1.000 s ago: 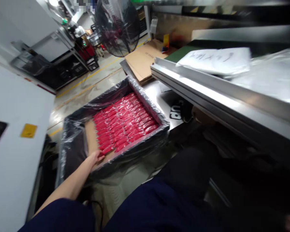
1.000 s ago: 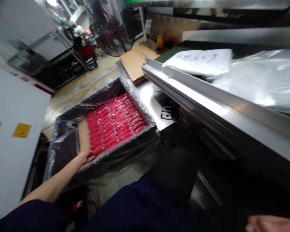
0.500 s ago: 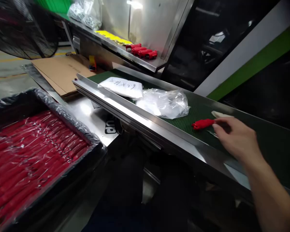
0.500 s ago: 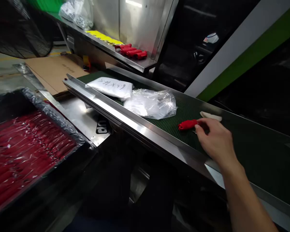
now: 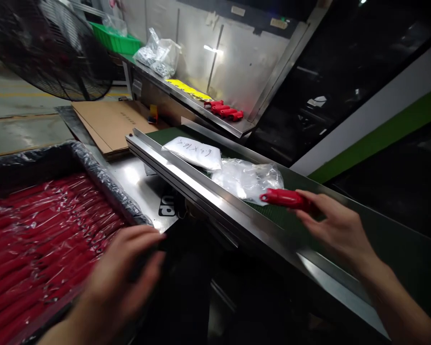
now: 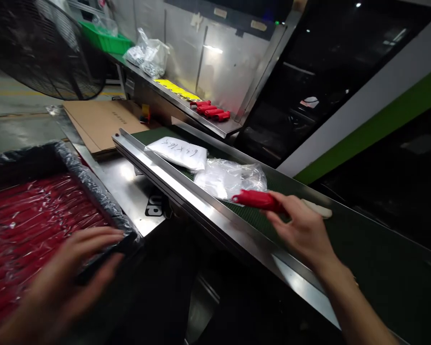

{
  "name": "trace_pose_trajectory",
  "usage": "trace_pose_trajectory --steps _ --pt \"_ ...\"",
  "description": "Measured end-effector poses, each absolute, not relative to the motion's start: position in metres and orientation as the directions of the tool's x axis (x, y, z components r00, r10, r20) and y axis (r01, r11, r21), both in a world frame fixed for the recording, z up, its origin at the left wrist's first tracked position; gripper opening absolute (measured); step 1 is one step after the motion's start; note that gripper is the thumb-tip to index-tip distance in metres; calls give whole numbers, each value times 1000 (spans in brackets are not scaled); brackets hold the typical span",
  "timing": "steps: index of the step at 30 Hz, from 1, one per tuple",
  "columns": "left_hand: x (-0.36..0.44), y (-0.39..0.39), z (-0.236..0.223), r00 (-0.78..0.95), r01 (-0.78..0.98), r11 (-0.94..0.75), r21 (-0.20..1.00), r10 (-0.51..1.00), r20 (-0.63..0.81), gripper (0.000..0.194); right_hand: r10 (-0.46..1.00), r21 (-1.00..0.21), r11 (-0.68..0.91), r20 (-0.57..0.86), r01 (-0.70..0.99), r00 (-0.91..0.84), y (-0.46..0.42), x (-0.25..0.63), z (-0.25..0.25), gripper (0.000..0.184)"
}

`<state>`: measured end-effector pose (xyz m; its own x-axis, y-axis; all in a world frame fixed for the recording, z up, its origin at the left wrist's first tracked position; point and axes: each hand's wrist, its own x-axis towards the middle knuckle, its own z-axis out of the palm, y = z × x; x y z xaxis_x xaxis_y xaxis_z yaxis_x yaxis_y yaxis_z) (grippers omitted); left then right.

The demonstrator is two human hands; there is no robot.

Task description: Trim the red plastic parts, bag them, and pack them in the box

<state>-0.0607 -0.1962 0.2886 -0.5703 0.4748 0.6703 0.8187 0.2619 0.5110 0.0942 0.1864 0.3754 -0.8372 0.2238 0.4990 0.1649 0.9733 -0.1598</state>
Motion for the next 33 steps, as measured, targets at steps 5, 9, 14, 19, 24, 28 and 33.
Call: trace_pose_trajectory --steps 5,9,14,19,24,28,33 --pt "-25 -124 321 -213 975 110 195 726 654 62 -289 51 952 464 -300 -837 60 85 369 40" --pt "-32 -132 301 -410 783 40 621 783 467 67 -360 -43 902 476 -430 -802 64 71 360 42" --pt "-28 -155 274 -716 184 210 960 698 -15 47 117 -61 993 297 103 -948 170 32 350 23" --pt "-13 -155 265 -612 -280 105 954 746 -262 41 246 -18 969 138 246 -959 213 -10 330 20" --pt "-5 -147 260 -460 -428 42 903 849 -258 46 332 -45 943 103 329 -938 218 -31 316 21" --pt "-6 -140 269 -416 -565 34 825 851 -320 48 383 -108 923 150 370 -912 222 -22 326 16" --pt "-12 -123 284 -487 -625 -64 778 811 -325 44 387 -260 906 184 335 -904 179 23 356 22"
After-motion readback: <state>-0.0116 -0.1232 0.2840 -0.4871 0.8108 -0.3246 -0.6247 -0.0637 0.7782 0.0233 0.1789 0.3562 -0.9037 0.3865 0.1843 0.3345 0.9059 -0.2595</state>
